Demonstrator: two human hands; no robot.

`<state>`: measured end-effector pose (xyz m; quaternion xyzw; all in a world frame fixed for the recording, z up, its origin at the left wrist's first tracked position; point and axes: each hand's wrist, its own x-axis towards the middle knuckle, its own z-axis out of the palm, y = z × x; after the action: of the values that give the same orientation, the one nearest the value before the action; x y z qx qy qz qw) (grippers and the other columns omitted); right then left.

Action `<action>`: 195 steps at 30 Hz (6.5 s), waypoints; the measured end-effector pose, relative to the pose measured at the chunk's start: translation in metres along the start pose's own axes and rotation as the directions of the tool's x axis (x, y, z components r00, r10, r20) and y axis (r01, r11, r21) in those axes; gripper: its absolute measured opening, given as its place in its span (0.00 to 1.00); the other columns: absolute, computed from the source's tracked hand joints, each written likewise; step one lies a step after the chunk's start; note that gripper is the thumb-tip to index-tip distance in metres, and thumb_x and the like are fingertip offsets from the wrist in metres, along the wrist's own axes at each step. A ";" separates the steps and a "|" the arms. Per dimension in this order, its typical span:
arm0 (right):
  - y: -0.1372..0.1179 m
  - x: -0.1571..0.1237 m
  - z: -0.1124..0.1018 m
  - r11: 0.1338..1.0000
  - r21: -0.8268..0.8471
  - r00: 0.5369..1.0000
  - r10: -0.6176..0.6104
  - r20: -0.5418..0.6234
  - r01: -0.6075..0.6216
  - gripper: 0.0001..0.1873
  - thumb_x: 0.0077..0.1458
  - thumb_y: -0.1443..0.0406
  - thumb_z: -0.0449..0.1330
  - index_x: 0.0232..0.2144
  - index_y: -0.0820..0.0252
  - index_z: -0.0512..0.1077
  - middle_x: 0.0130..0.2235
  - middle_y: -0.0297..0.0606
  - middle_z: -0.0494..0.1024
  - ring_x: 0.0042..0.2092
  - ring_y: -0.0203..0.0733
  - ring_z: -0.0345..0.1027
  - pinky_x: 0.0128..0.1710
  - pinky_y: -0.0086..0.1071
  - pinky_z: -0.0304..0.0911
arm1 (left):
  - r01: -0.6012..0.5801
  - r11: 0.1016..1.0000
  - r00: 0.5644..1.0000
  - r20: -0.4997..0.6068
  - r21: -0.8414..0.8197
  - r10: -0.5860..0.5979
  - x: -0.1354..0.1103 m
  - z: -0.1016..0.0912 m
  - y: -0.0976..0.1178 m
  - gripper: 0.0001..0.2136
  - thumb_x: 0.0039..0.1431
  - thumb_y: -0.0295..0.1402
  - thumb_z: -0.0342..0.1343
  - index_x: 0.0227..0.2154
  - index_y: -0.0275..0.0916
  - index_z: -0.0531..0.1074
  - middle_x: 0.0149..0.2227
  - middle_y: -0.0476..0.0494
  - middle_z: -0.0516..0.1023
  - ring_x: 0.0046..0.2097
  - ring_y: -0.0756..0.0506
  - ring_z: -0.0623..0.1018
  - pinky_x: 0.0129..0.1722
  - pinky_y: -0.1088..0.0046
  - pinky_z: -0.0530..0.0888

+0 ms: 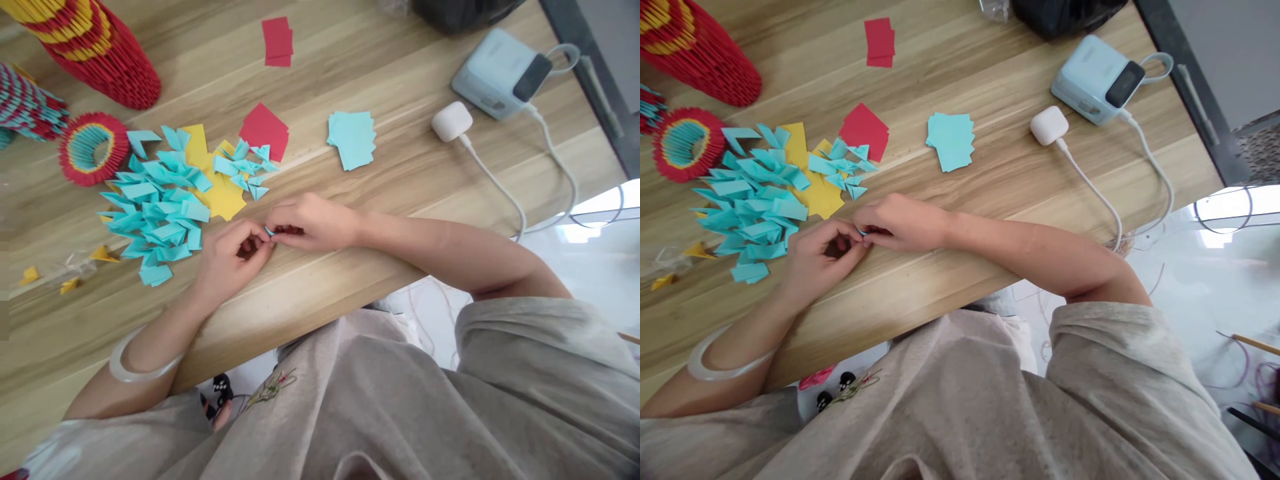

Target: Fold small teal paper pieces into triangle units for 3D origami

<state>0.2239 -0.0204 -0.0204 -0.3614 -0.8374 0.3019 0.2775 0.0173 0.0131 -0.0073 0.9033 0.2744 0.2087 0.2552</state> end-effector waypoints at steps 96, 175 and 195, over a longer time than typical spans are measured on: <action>0.002 0.000 0.001 1.000 0.015 1.000 -0.003 -0.003 0.003 0.07 0.62 0.68 0.52 0.36 0.66 0.69 0.32 0.35 0.70 0.33 0.29 0.58 0.37 0.24 0.53 | 0.025 0.999 1.000 0.005 -0.022 -0.025 0.001 -0.001 0.002 0.03 0.56 0.28 0.57 0.28 0.39 0.70 0.24 0.53 0.72 0.24 0.54 0.67 0.25 0.78 0.63; 0.001 0.000 0.001 0.996 -0.085 1.000 -0.009 0.028 0.011 0.08 0.65 0.66 0.50 0.37 0.66 0.66 0.33 0.35 0.70 0.35 0.30 0.59 0.39 0.25 0.55 | 0.038 0.999 0.999 0.005 -0.006 -0.038 0.000 0.001 0.002 0.03 0.57 0.30 0.58 0.29 0.39 0.70 0.24 0.53 0.72 0.24 0.54 0.67 0.24 0.78 0.63; 0.000 -0.001 0.000 0.989 -0.147 0.998 0.001 0.065 0.009 0.11 0.67 0.65 0.46 0.37 0.66 0.65 0.34 0.36 0.69 0.35 0.30 0.60 0.38 0.26 0.55 | 0.043 0.999 0.999 0.016 -0.009 -0.043 0.000 0.000 0.001 0.03 0.58 0.30 0.58 0.29 0.40 0.70 0.25 0.53 0.72 0.25 0.54 0.68 0.25 0.77 0.65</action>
<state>0.2244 -0.0210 -0.0200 -0.3691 -0.8667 0.2503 0.2234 0.0183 0.0120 -0.0068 0.8976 0.2907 0.1972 0.2663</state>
